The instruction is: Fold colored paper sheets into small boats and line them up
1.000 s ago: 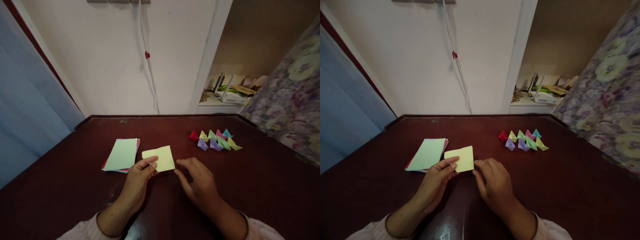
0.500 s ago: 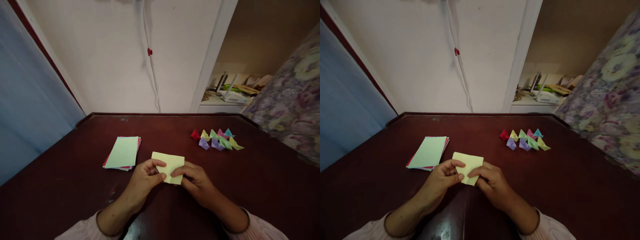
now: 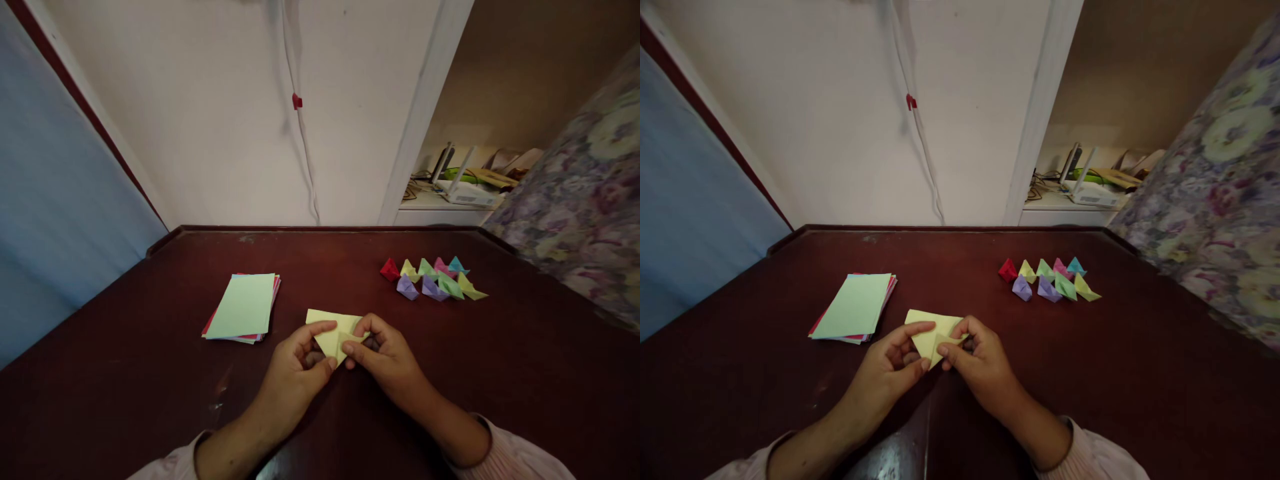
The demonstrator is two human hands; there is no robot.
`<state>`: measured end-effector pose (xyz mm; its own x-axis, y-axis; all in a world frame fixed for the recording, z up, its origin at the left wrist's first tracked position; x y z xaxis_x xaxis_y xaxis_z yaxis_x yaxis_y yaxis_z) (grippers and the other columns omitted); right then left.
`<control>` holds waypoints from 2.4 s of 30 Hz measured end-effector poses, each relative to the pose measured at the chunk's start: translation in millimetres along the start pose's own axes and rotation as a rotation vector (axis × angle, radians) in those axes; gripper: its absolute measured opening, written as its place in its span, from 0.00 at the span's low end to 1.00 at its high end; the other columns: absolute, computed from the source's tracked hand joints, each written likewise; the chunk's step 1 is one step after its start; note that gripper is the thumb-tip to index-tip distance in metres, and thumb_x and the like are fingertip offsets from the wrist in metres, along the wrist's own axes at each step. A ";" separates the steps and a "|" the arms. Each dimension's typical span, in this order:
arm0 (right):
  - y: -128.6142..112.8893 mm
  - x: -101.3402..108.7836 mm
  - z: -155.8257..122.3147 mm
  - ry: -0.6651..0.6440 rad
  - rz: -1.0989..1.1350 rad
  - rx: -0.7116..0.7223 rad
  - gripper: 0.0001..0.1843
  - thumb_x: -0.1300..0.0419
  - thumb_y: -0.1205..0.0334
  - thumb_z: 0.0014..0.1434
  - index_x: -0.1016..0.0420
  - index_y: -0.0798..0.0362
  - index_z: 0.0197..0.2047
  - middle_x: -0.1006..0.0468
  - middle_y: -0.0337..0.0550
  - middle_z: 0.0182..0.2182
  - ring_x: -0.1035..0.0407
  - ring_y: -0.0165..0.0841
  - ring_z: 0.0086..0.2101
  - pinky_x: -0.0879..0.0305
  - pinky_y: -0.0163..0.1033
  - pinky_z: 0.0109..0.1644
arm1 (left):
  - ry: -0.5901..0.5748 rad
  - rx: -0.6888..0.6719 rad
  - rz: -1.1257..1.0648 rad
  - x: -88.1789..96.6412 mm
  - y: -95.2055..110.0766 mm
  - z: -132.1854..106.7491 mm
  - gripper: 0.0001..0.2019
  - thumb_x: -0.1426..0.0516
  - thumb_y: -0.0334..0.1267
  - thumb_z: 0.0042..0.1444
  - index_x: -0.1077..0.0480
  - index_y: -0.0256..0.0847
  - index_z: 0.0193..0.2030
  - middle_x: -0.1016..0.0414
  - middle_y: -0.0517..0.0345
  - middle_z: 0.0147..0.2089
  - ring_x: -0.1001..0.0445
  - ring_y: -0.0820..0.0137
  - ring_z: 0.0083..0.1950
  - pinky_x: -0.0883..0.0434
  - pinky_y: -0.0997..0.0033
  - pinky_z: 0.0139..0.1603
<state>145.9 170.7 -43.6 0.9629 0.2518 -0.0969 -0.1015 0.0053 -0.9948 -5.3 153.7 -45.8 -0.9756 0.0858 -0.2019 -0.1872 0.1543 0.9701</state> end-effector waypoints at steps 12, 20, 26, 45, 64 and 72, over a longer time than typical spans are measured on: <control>-1.3 -0.9 1.4 0.070 0.138 0.008 0.28 0.30 0.54 0.54 0.37 0.49 0.53 0.21 0.34 0.28 0.23 0.30 0.23 0.29 0.35 0.29 | 0.093 -0.066 0.084 3.6 5.8 -0.5 0.16 0.33 0.30 0.44 0.23 0.41 0.43 0.34 0.69 0.23 0.38 0.75 0.24 0.43 0.75 0.25; -5.8 4.8 1.4 0.032 0.037 0.024 0.32 0.35 0.53 0.59 0.39 0.51 0.62 0.21 0.39 0.34 0.24 0.34 0.33 0.29 0.41 0.39 | 0.091 -0.149 0.176 4.5 16.4 -1.3 0.04 0.34 0.31 0.46 0.22 0.42 0.31 0.33 0.65 0.27 0.38 0.73 0.27 0.41 0.73 0.28; -8.6 7.0 2.0 0.060 -0.092 0.087 0.29 0.31 0.58 0.52 0.31 0.51 0.56 0.31 0.33 0.29 0.34 0.31 0.29 0.37 0.37 0.34 | 0.042 -0.157 0.239 -1.5 16.6 -3.5 0.04 0.35 0.29 0.45 0.20 0.41 0.27 0.29 0.60 0.31 0.36 0.71 0.28 0.41 0.71 0.28; -24.0 -13.1 -63.3 0.144 0.222 -0.039 0.18 0.26 0.54 0.48 0.21 0.53 0.40 0.19 0.41 0.31 0.28 0.33 0.29 0.31 0.38 0.34 | 0.017 -0.097 0.069 -29.9 42.4 -63.2 0.10 0.34 0.33 0.48 0.24 0.42 0.39 0.22 0.58 0.30 0.25 0.67 0.32 0.31 0.71 0.33; 14.9 -27.4 -62.0 0.307 0.392 -0.015 0.17 0.25 0.52 0.49 0.17 0.56 0.37 0.20 0.40 0.26 0.34 0.27 0.22 0.35 0.35 0.29 | 0.054 -0.138 -0.081 -24.4 19.8 -62.6 0.10 0.35 0.29 0.50 0.25 0.41 0.40 0.23 0.64 0.28 0.23 0.72 0.30 0.28 0.74 0.34; 14.7 -34.9 -67.7 0.307 0.420 -0.010 0.19 0.26 0.49 0.50 0.18 0.55 0.37 0.21 0.39 0.25 0.34 0.27 0.23 0.35 0.34 0.29 | 0.051 -0.142 -0.143 -22.7 10.9 -68.7 0.10 0.33 0.32 0.53 0.24 0.41 0.42 0.20 0.60 0.32 0.23 0.71 0.32 0.26 0.73 0.36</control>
<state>127.8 96.5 -56.9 0.8689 -0.0657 -0.4905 -0.4937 -0.0448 -0.8685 7.0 85.7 -21.4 -0.9420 0.0225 -0.3349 -0.3345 0.0212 0.9422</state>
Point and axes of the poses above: each hand's wrist, its own z-axis towards the middle knuckle, its own x-axis out of the back of the hand, y = z × x, the point moved 6 cm from there along z, towards the middle knuckle
